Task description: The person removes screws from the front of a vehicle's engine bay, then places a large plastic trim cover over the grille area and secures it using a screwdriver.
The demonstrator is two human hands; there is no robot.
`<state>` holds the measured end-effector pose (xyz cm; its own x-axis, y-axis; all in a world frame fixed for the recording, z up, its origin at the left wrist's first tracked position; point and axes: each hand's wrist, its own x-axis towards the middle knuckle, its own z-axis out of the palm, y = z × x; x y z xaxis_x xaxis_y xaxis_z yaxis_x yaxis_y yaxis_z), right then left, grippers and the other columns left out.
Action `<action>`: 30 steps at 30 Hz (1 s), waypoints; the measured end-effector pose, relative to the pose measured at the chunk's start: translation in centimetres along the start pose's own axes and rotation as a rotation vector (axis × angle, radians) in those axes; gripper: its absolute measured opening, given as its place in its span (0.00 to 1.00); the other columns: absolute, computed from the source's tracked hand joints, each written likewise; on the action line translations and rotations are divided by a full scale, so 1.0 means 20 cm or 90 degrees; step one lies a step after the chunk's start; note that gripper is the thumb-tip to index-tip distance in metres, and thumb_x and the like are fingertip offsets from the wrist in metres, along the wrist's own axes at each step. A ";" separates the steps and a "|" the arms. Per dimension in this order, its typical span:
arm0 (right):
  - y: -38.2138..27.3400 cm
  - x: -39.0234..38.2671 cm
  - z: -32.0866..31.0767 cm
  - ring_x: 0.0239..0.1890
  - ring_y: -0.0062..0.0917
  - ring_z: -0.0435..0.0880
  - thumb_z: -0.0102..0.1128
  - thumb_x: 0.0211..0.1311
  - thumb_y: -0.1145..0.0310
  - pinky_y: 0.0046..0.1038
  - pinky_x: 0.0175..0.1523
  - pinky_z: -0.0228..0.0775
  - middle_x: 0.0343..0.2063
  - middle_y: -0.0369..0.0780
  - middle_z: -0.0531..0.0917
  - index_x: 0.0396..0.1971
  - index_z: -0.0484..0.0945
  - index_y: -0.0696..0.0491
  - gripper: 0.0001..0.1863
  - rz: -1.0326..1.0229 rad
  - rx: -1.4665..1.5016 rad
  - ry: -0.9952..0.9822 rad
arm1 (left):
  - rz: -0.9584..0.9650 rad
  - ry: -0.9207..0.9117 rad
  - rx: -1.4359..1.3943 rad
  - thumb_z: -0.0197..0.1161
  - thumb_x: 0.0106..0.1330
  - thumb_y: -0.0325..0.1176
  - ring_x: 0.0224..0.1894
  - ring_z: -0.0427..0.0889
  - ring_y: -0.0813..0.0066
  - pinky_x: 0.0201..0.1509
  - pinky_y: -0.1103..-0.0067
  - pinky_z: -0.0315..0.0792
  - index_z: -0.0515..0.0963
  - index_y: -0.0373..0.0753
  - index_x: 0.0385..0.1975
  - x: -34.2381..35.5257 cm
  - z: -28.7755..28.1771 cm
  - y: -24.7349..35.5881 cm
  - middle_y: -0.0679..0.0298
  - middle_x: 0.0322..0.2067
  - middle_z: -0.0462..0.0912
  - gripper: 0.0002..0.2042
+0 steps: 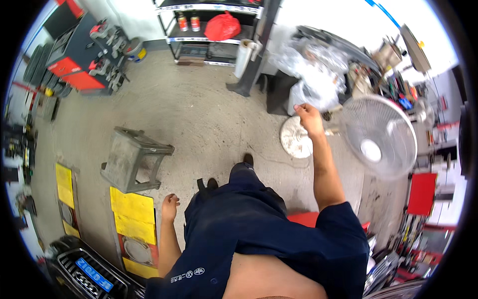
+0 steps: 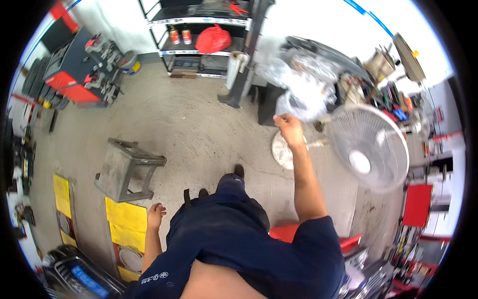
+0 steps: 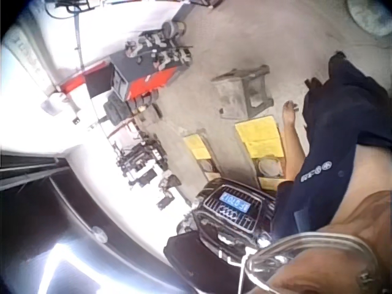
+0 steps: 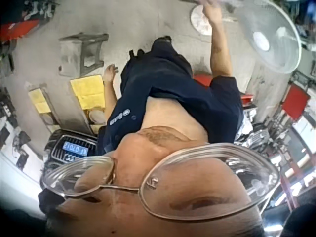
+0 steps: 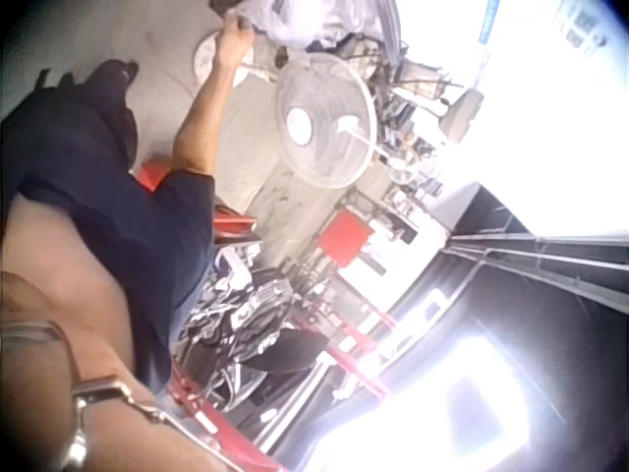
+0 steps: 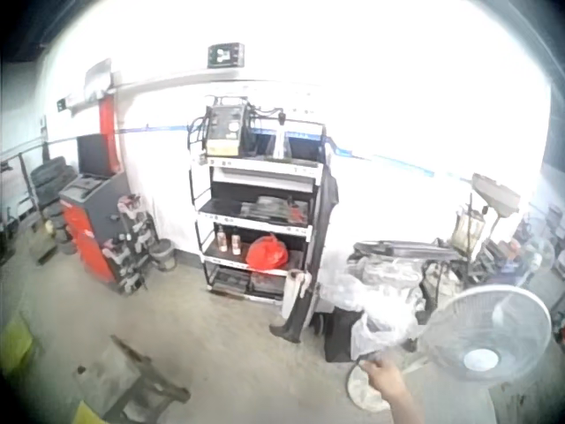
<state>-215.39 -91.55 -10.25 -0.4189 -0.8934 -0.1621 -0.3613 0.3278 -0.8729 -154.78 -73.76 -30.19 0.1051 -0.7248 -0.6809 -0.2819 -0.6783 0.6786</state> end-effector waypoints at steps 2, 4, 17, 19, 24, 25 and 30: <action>-0.18 0.44 0.13 0.38 0.35 0.84 0.66 0.62 0.49 0.35 0.48 0.74 0.31 0.46 0.88 0.43 0.84 0.60 0.26 -0.078 -0.277 -0.027 | 0.009 0.147 -0.041 0.60 0.68 0.40 0.35 0.86 0.67 0.43 0.72 0.79 0.79 0.29 0.51 0.02 0.07 -0.28 0.52 0.37 0.87 0.20; -0.10 0.97 0.08 0.40 0.34 0.85 0.60 0.66 0.47 0.36 0.49 0.74 0.37 0.46 0.87 0.47 0.84 0.58 0.26 -0.128 -0.351 -0.057 | -0.105 0.173 0.009 0.59 0.68 0.43 0.38 0.86 0.60 0.46 0.67 0.79 0.82 0.33 0.47 -0.05 0.14 -0.45 0.49 0.41 0.86 0.19; -0.03 2.58 0.69 0.15 0.25 0.70 0.58 0.61 0.35 0.31 0.20 0.61 0.17 0.39 0.75 0.26 0.81 0.58 0.34 -0.252 -0.435 0.057 | -0.354 0.214 -0.427 0.49 0.65 0.74 0.69 0.68 0.52 0.72 0.66 0.61 0.65 0.24 0.66 -0.75 1.22 0.48 0.41 0.65 0.70 0.51; -0.21 2.40 0.77 0.15 0.24 0.69 0.57 0.62 0.38 0.30 0.20 0.60 0.17 0.38 0.74 0.26 0.81 0.57 0.31 -0.226 -0.390 0.037 | -0.423 0.156 -0.459 0.48 0.65 0.74 0.69 0.69 0.52 0.72 0.64 0.62 0.64 0.28 0.69 -0.85 1.18 0.65 0.44 0.67 0.68 0.50; -0.55 1.88 0.96 0.13 0.23 0.67 0.56 0.65 0.45 0.30 0.18 0.56 0.16 0.37 0.72 0.24 0.79 0.56 0.26 -0.110 -0.212 -0.061 | -0.349 0.171 -0.225 0.48 0.68 0.70 0.65 0.73 0.48 0.69 0.65 0.65 0.75 0.27 0.59 -0.84 1.36 0.24 0.40 0.60 0.75 0.44; -0.61 1.74 0.97 0.13 0.23 0.66 0.56 0.65 0.47 0.29 0.18 0.55 0.16 0.37 0.71 0.24 0.79 0.55 0.24 -0.083 -0.172 -0.077 | -0.352 0.156 -0.222 0.48 0.68 0.69 0.64 0.74 0.48 0.69 0.65 0.66 0.75 0.29 0.60 -0.82 1.33 0.20 0.41 0.60 0.76 0.42; -0.72 1.06 1.07 0.12 0.21 0.63 0.56 0.67 0.54 0.28 0.16 0.51 0.14 0.35 0.67 0.22 0.76 0.54 0.20 0.054 0.031 -0.176 | -0.410 0.209 -0.206 0.52 0.70 0.61 0.59 0.79 0.49 0.65 0.64 0.69 0.79 0.34 0.56 -0.93 1.18 -0.01 0.44 0.55 0.81 0.34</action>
<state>-201.18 -121.81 -10.99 -0.2007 -0.9152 -0.3495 -0.2907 0.3963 -0.8709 -179.15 -57.32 -24.18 0.4437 -0.1419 -0.8849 0.2157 -0.9415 0.2591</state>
